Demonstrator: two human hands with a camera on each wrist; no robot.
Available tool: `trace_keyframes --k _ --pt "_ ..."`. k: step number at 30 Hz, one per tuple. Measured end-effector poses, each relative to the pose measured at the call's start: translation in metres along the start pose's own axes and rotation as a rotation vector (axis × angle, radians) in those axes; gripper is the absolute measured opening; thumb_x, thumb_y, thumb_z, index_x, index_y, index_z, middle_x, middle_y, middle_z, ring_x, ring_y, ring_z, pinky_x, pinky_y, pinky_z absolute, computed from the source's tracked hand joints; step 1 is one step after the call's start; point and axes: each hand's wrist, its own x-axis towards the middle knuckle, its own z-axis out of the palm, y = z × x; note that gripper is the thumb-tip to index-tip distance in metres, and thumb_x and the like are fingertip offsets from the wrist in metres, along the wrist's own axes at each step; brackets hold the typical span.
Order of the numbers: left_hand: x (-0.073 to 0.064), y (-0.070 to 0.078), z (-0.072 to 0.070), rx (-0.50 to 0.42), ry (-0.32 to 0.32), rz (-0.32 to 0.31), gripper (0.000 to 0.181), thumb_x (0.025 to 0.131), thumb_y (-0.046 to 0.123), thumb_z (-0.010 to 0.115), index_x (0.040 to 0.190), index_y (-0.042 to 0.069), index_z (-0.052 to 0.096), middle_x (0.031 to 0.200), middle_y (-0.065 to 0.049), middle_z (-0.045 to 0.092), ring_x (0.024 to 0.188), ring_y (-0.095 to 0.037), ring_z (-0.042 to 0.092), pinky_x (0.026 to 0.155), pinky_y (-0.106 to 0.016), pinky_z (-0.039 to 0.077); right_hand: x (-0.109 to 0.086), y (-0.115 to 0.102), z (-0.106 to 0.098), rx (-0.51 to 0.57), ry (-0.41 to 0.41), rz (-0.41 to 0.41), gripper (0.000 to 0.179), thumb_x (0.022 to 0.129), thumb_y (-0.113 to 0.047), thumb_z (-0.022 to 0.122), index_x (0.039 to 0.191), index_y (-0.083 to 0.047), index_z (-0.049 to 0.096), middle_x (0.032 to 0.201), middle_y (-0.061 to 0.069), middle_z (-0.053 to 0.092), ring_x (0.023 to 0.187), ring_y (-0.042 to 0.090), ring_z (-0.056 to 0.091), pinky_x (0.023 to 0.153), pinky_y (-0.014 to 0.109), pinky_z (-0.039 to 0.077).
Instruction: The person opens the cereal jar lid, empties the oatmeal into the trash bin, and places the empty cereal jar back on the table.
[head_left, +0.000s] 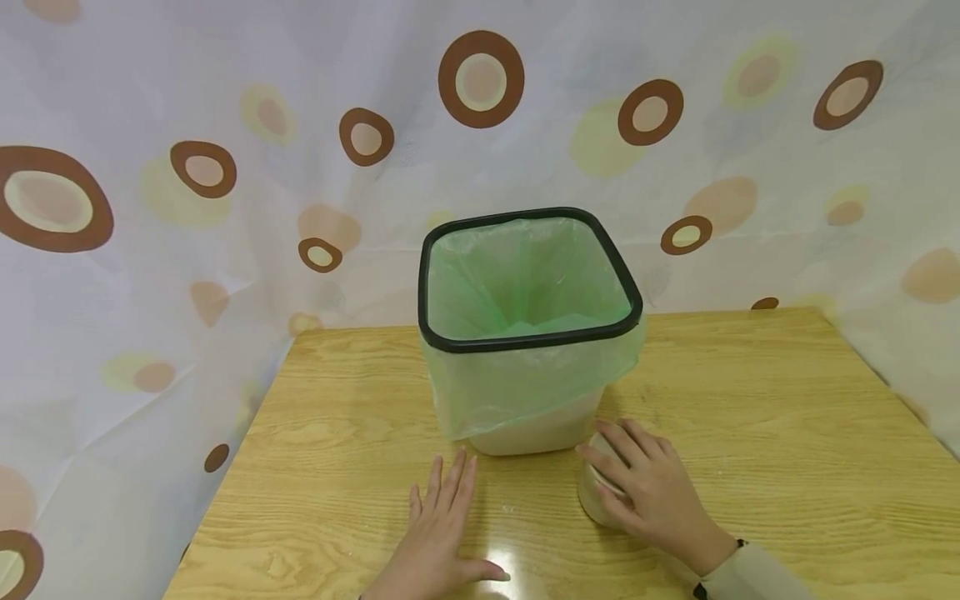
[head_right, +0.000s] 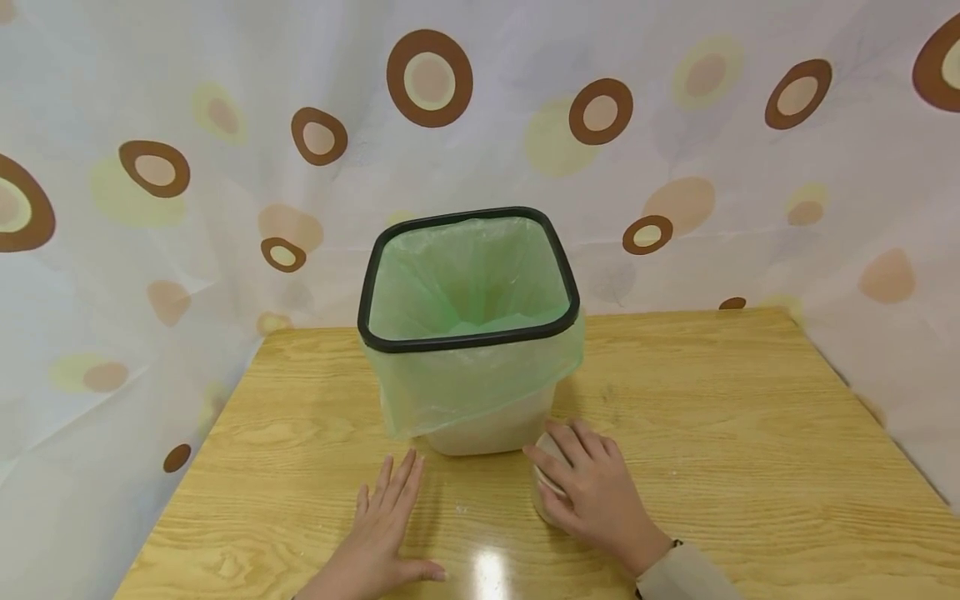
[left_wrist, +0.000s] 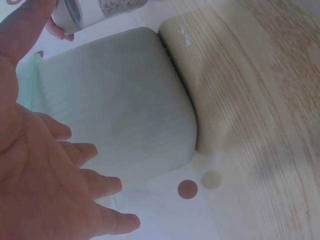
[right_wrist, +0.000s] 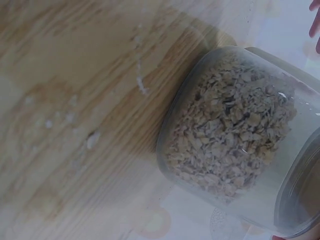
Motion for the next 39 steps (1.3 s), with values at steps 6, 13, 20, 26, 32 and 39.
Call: trace_keyframes --k 6,13,20,26,32,39 --pt "0.0 0.001 0.0 0.003 0.006 0.01 0.122 0.068 0.048 0.079 0.152 -0.003 0.008 0.158 -0.026 0.004 0.14 -0.055 -0.001 0.094 -0.081 0.008 0.001 -0.001 0.004 -0.01 0.04 -0.019 0.048 0.105 -0.043 0.028 0.117 -0.017 0.067 0.119 0.017 0.061 0.1 0.043 0.058 0.06 0.055 0.047" --pt "-0.001 0.0 0.002 0.006 0.016 0.023 0.121 0.067 0.047 0.08 0.151 -0.004 0.008 0.157 -0.026 0.003 0.139 -0.056 -0.001 0.093 -0.082 0.009 0.005 -0.005 0.01 -0.028 0.059 -0.05 0.049 0.105 -0.042 0.029 0.114 -0.016 0.069 0.116 0.018 0.062 0.097 0.04 0.059 0.057 0.051 0.047" --pt "-0.001 0.0 0.001 0.012 0.02 0.025 0.121 0.068 0.047 0.079 0.152 -0.003 0.007 0.157 -0.027 0.004 0.139 -0.056 -0.001 0.093 -0.082 0.009 0.007 -0.01 0.011 -0.017 0.045 -0.044 0.046 0.105 -0.042 0.03 0.117 -0.018 0.067 0.118 0.017 0.062 0.1 0.038 0.058 0.059 0.05 0.048" --pt "-0.002 0.0 0.0 0.006 0.021 0.021 0.122 0.068 0.048 0.079 0.152 -0.002 0.006 0.157 -0.027 0.004 0.139 -0.056 -0.001 0.093 -0.082 0.009 0.009 -0.011 0.012 -0.016 0.067 -0.048 0.047 0.105 -0.041 0.03 0.115 -0.016 0.068 0.116 0.018 0.062 0.099 0.038 0.058 0.058 0.051 0.048" --pt "-0.002 0.0 0.002 0.021 0.022 0.036 0.122 0.067 0.048 0.079 0.151 -0.004 0.007 0.157 -0.028 0.004 0.138 -0.057 -0.001 0.093 -0.082 0.009 0.009 -0.013 0.013 -0.04 0.041 -0.028 0.048 0.104 -0.043 0.031 0.114 -0.016 0.069 0.116 0.018 0.062 0.1 0.039 0.058 0.061 0.052 0.049" --pt "-0.001 0.0 0.004 0.021 0.021 0.036 0.121 0.068 0.048 0.078 0.151 -0.004 0.008 0.157 -0.028 0.004 0.138 -0.058 -0.001 0.092 -0.082 0.009 0.011 -0.015 0.014 -0.019 0.06 -0.046 0.047 0.105 -0.042 0.031 0.115 -0.016 0.069 0.116 0.017 0.062 0.099 0.039 0.058 0.061 0.052 0.048"
